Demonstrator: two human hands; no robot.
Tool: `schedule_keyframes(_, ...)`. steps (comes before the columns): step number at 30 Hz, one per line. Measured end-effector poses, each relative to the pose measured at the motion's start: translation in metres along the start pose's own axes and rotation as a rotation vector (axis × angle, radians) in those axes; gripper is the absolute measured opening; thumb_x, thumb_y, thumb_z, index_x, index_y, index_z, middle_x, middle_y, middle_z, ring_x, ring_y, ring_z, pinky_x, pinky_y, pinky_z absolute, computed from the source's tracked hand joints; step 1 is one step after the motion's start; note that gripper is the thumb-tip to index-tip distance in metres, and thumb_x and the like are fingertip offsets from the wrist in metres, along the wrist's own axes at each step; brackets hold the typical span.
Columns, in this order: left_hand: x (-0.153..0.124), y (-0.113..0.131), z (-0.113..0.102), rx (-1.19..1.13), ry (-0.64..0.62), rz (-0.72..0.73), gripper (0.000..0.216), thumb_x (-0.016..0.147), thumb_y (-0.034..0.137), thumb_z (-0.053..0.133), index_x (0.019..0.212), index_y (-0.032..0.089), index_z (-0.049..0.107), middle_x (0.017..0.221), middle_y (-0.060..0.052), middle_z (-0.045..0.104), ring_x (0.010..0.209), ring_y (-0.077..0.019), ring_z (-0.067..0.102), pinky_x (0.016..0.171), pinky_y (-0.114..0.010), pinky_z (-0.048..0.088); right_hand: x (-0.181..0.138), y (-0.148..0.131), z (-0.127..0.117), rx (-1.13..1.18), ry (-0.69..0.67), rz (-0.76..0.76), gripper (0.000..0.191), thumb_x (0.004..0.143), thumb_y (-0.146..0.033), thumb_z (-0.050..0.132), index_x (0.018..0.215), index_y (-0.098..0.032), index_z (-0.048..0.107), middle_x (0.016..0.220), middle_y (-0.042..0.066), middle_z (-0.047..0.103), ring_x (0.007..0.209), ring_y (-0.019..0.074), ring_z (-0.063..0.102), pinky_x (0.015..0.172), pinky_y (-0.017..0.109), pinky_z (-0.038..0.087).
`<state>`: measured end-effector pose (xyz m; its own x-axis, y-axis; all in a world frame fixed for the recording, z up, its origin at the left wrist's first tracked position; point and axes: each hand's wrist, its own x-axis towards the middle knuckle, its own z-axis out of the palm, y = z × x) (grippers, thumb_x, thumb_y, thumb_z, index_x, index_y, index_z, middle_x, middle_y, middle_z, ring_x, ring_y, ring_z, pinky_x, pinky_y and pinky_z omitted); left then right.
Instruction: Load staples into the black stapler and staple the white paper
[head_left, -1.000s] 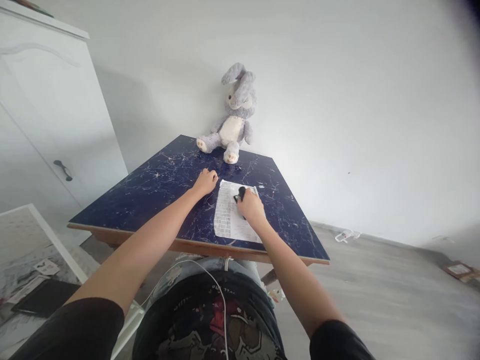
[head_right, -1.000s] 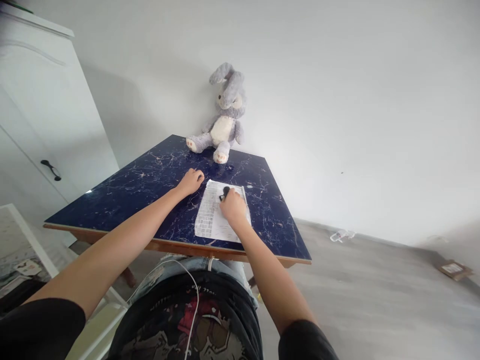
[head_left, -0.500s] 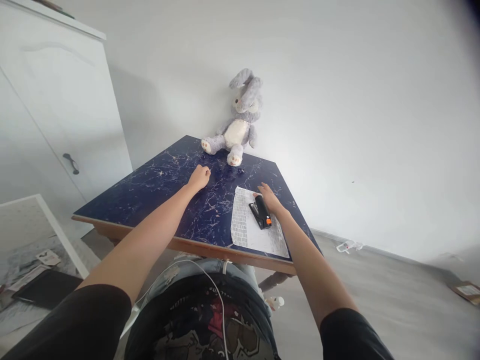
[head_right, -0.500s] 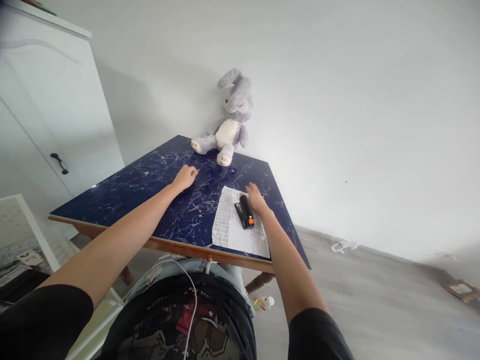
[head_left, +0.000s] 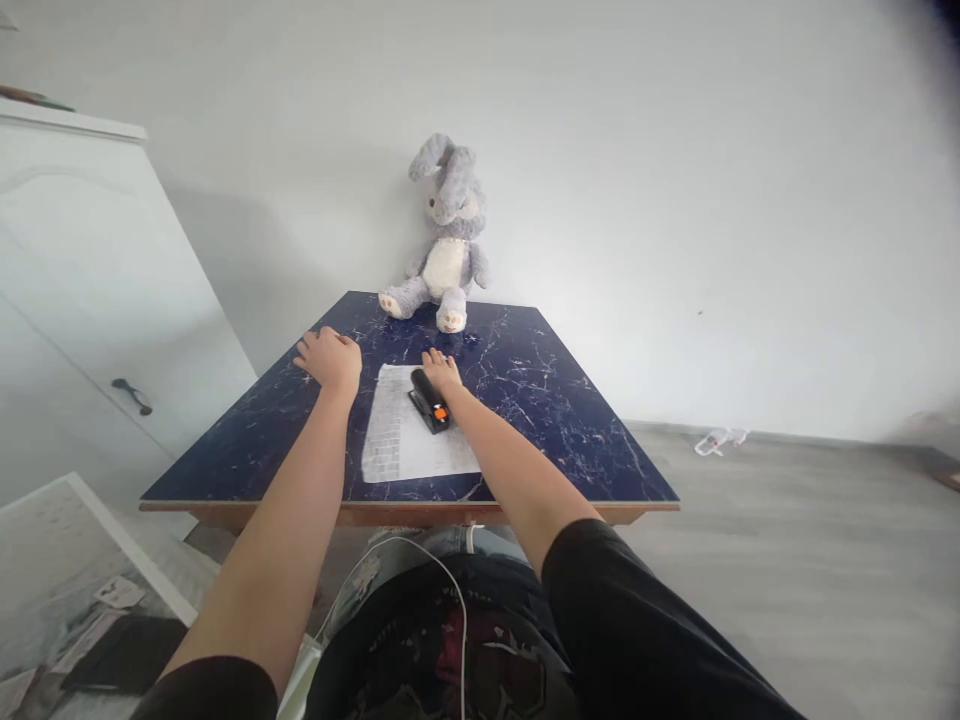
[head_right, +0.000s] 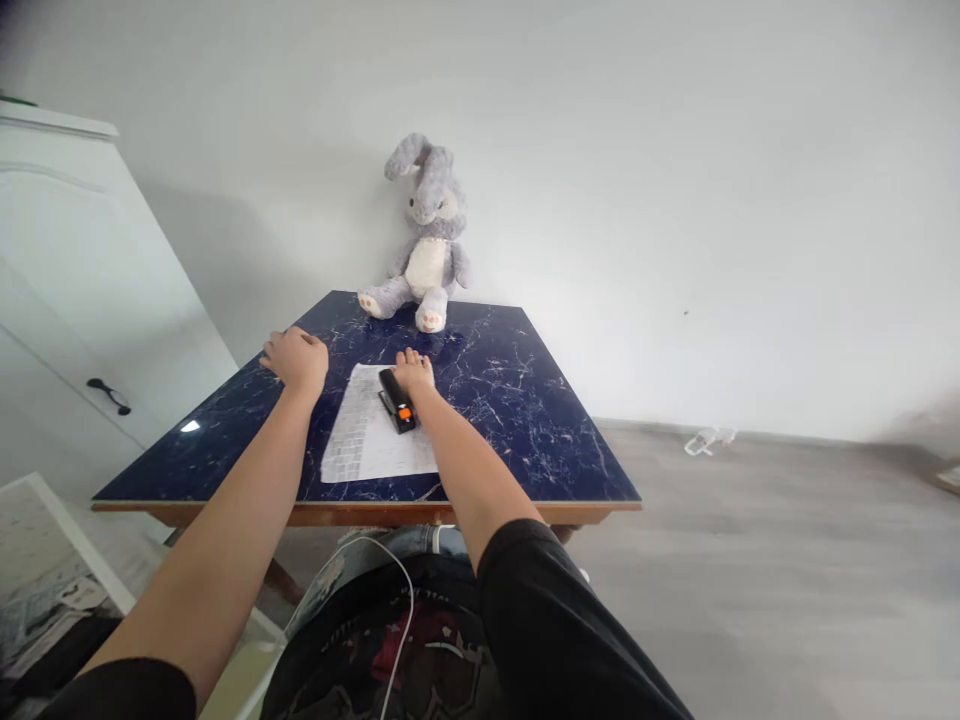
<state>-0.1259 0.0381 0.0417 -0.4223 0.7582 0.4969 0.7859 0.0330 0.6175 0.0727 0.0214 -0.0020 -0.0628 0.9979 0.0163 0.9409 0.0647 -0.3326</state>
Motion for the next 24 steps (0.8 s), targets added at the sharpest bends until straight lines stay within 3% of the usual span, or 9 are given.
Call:
schedule_keyframes(5, -0.002, 0.002, -0.002, -0.005, -0.026, 0.000, 0.020, 0.096, 0.018, 0.048, 0.102, 0.015, 0.067, 0.127, -0.026, 0.060, 0.129, -0.0446, 0.052, 0.107, -0.068, 0.037, 0.020, -0.049, 0.012, 0.064, 0.005, -0.132, 0.057, 0.111, -0.032, 0.034, 0.162, -0.005, 0.035, 0.175, 0.018, 0.019, 0.165, 0.0284, 0.012, 0.133, 0.050, 0.004)
schedule_keyframes(9, -0.002, 0.002, -0.001, -0.010, -0.006, -0.009, 0.021, 0.095, 0.016, 0.046, 0.099, 0.016, 0.067, 0.125, -0.025, 0.062, 0.125, -0.0439, 0.055, 0.104, -0.067, 0.040, 0.013, -0.048, 0.007, 0.099, 0.005, -0.308, 0.053, 0.108, -0.019, 0.036, 0.161, -0.017, 0.041, 0.175, 0.007, 0.026, 0.162, 0.0182, 0.022, 0.132, 0.037, 0.016)
schedule_keyframes(13, -0.002, 0.004, -0.004, -0.022, -0.019, 0.016, 0.023, 0.097, 0.018, 0.043, 0.098, 0.018, 0.066, 0.121, -0.022, 0.064, 0.121, -0.0406, 0.058, 0.101, -0.060, 0.045, -0.011, -0.026, -0.004, 0.145, -0.105, -0.536, 0.052, 0.099, -0.018, 0.056, 0.150, -0.024, 0.058, 0.167, 0.002, 0.044, 0.156, 0.0202, 0.038, 0.128, 0.034, 0.028)
schedule_keyframes(17, -0.010, 0.013, 0.002, -0.072, -0.073, 0.131, 0.027, 0.098, 0.016, 0.039, 0.101, 0.020, 0.066, 0.117, -0.017, 0.067, 0.120, -0.0346, 0.060, 0.105, -0.051, 0.046, -0.036, 0.006, -0.015, 0.118, -0.089, -0.509, 0.049, 0.097, -0.019, 0.060, 0.145, -0.021, 0.063, 0.164, 0.006, 0.048, 0.157, 0.0238, 0.037, 0.129, 0.039, 0.028)
schedule_keyframes(20, -0.027, 0.024, 0.017, -0.186, -0.241, 0.293, 0.029, 0.097, 0.014, 0.039, 0.099, 0.021, 0.066, 0.110, -0.010, 0.072, 0.113, -0.0261, 0.065, 0.106, -0.039, 0.048, -0.050, 0.039, -0.022, 0.122, -0.042, -0.410, 0.046, 0.095, -0.016, 0.061, 0.140, -0.020, 0.066, 0.162, 0.008, 0.051, 0.154, 0.0255, 0.042, 0.128, 0.041, 0.029)
schedule_keyframes(24, -0.056, 0.039, 0.040, -0.350, -0.579, 0.471, 0.030, 0.094, 0.011, 0.040, 0.095, 0.020, 0.069, 0.105, -0.005, 0.075, 0.100, -0.0205, 0.069, 0.096, -0.032, 0.052, -0.067, 0.079, -0.037, 0.224, 0.076, -0.275, 0.044, 0.093, -0.011, 0.056, 0.134, -0.019, 0.067, 0.153, 0.008, 0.060, 0.147, 0.0230, 0.051, 0.122, 0.038, 0.037)
